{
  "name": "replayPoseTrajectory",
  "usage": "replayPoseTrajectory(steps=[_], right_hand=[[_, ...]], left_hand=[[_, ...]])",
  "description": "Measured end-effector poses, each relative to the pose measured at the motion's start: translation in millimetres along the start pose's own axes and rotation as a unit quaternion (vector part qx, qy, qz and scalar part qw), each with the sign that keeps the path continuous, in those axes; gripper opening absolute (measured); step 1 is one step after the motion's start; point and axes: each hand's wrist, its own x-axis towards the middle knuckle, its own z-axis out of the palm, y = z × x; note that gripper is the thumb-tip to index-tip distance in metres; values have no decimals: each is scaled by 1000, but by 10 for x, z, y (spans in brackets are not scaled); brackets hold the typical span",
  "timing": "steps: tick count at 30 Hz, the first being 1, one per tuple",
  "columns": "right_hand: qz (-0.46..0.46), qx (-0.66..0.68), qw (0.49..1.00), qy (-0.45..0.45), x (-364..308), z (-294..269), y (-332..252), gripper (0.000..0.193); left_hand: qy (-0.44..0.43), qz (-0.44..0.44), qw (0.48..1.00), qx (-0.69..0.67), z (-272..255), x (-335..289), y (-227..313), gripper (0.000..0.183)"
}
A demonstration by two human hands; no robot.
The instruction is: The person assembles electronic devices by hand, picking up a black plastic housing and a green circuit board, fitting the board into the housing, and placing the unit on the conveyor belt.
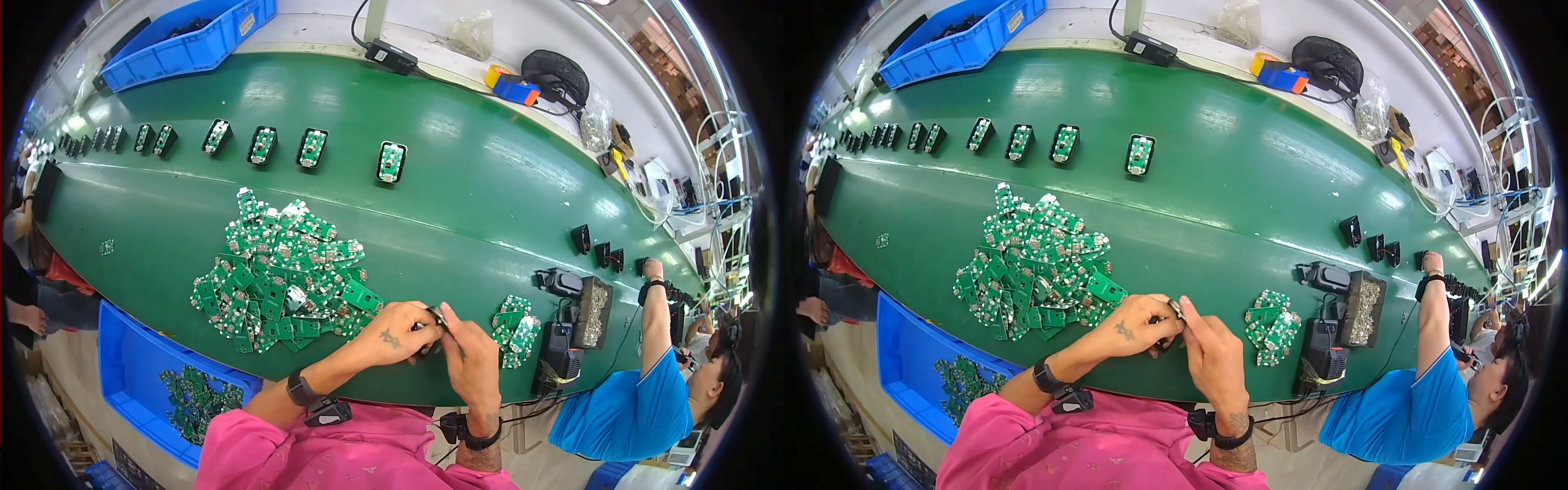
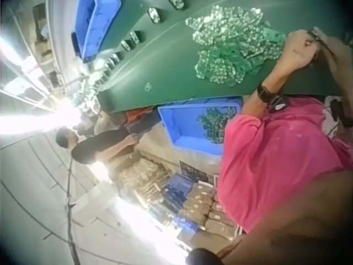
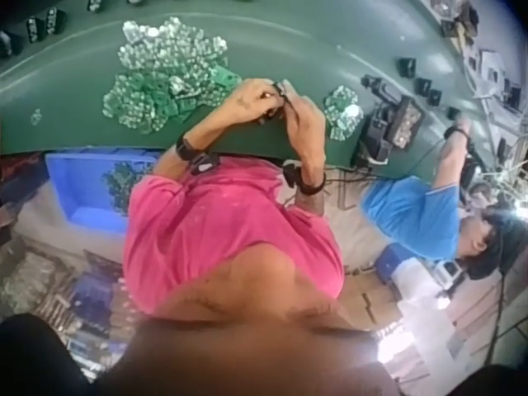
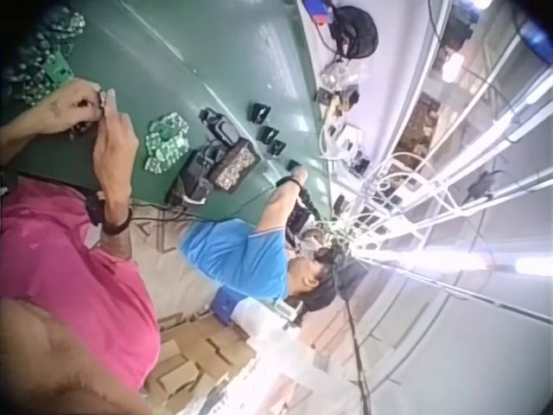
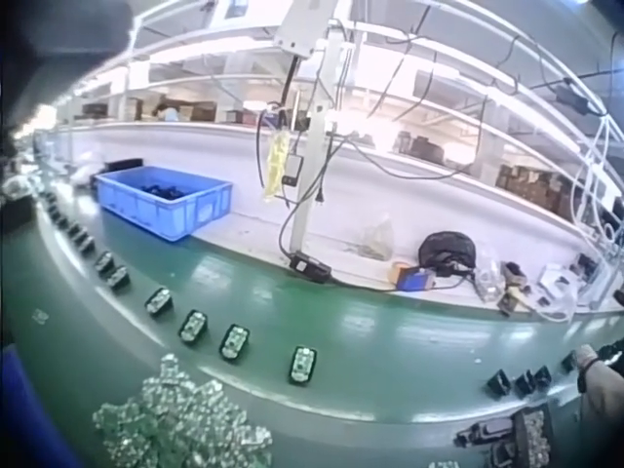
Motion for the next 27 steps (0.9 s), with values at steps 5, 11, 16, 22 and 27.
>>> replayPoseTrajectory(steps=[5,11,16,22,27], right_hand=[[-81,-38,996,15,73,138,20,41],[-57,-132,989,42,-12,-91,-85,27],[-87,-173,980,45,-22,6,94,41],[-92,-198,975,51,-94,-1,170,39],[-34,-203,977,49,-41,93,181,42]], left_hand=[[6,-40,996,77,-136,-78,-38,29],[69,199,975,73,180,154,-302,26],[68,98,993,-15,35,-5,-102,15],[123,140,982,16,110,113,-267,15],[154,238,959,-9,146,178,-291,76]])
